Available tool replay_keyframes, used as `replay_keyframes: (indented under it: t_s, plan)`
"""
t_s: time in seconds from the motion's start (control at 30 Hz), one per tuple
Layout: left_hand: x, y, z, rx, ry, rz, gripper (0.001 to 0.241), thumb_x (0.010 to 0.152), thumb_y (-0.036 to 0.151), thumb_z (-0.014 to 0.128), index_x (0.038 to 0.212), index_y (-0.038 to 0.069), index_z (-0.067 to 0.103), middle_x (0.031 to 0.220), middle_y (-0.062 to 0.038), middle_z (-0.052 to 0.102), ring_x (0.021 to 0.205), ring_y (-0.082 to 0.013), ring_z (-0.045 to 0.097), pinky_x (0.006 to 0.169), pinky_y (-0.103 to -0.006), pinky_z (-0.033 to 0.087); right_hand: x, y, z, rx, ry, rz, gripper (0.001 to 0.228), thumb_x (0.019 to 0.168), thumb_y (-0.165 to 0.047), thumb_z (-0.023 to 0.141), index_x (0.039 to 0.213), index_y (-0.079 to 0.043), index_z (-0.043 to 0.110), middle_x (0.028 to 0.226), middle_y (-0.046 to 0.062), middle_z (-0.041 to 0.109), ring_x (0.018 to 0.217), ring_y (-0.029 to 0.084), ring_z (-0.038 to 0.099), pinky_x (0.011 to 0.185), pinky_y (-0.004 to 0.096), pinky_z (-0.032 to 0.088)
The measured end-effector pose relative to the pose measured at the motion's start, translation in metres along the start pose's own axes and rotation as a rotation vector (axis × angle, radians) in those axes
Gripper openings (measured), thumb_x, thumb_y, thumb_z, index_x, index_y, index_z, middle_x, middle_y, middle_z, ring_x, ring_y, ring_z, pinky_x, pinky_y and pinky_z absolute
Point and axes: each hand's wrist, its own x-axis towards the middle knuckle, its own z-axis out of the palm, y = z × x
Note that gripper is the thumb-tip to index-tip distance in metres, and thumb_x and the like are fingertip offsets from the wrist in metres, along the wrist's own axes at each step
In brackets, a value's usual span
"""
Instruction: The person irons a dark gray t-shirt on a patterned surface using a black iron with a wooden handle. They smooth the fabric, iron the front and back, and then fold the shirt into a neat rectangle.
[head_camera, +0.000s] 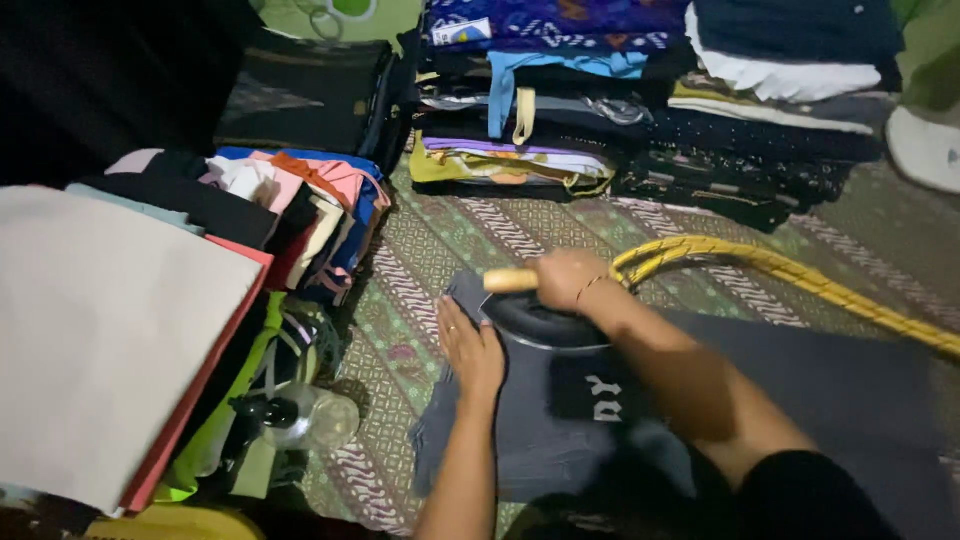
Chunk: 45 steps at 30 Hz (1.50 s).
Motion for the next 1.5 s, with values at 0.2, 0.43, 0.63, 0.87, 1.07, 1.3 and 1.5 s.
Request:
replay_keyframes:
  t_s: [0.2,0.43,0.63,0.87,1.07,1.3,1.5]
  plan:
    - [0.001,-0.010,0.006,-0.170,0.071,0.002,0.081,0.092,0.014,0.058,0.162,-0.006,0.022,0.162,-0.034,0.027,0.149,-0.0503,0.028,0.121,-0.0564,0.021,0.034,-0.022,0.030,-0.040,0.278,-0.055,0.018,0.080,-0.021,0.066,0.081,-0.012,0.081,0.072,0.012,0.077,0.073,0.032,0.078,0.063,0.044,0.063]
    - [-0.002,-0.012,0.004,-0.190,0.123,0.061,0.084,0.083,0.006,0.060,0.158,-0.009,0.025,0.158,-0.037,0.032,0.146,-0.0518,0.032,0.122,-0.0556,0.021,0.111,-0.018,0.031,0.165,0.128,0.088,0.025,0.090,-0.017,0.056,0.093,-0.012,0.081,0.088,0.016,0.079,0.090,0.037,0.078,0.071,0.051,0.063]
    - [0.001,-0.026,0.013,-0.205,0.191,0.069,0.079,0.082,0.002,0.059,0.154,-0.010,0.032,0.151,-0.036,0.042,0.141,-0.0516,0.041,0.119,-0.0562,0.027,0.070,-0.017,0.024,0.173,0.098,0.052,0.028,0.091,-0.014,0.055,0.103,-0.011,0.080,0.096,0.018,0.078,0.098,0.038,0.076,0.080,0.052,0.063]
    - [0.044,-0.062,0.002,-0.232,-0.165,-0.312,0.066,0.096,0.032,0.067,0.148,-0.004,0.048,0.140,-0.035,0.056,0.135,-0.0504,0.051,0.116,-0.0588,0.034,-0.058,-0.031,-0.003,-0.306,-0.018,0.420,0.028,0.099,-0.030,0.058,0.114,-0.029,0.081,0.103,-0.010,0.081,0.101,0.014,0.078,0.083,0.030,0.063]
    - [0.101,-0.028,-0.003,0.183,-0.327,-0.311,0.064,0.089,0.067,0.064,0.136,0.023,0.066,0.138,-0.015,0.058,0.133,-0.0385,0.045,0.107,-0.0530,0.033,-0.083,0.053,0.021,-0.005,-0.099,0.117,0.029,0.092,-0.021,0.053,0.112,-0.022,0.074,0.098,0.014,0.081,0.100,0.035,0.078,0.086,0.049,0.062]
    - [0.101,-0.066,0.052,0.091,0.005,-0.183,0.024,0.084,0.045,0.078,0.095,0.025,0.071,0.095,0.002,0.072,0.112,-0.0295,0.059,0.100,-0.0550,0.037,-0.047,0.056,0.056,0.070,-0.017,0.123,0.021,0.089,-0.033,0.056,0.098,-0.026,0.073,0.083,0.007,0.078,0.088,0.029,0.079,0.076,0.044,0.063]
    - [0.100,-0.064,0.048,0.018,0.154,-0.165,0.014,0.084,0.035,0.078,0.092,0.026,0.070,0.086,0.000,0.073,0.100,-0.0296,0.065,0.095,-0.0516,0.043,0.016,-0.026,0.045,-0.538,0.724,0.510,0.009,0.075,-0.014,0.073,0.068,-0.010,0.076,0.054,0.020,0.067,0.052,0.039,0.070,0.046,0.050,0.055]
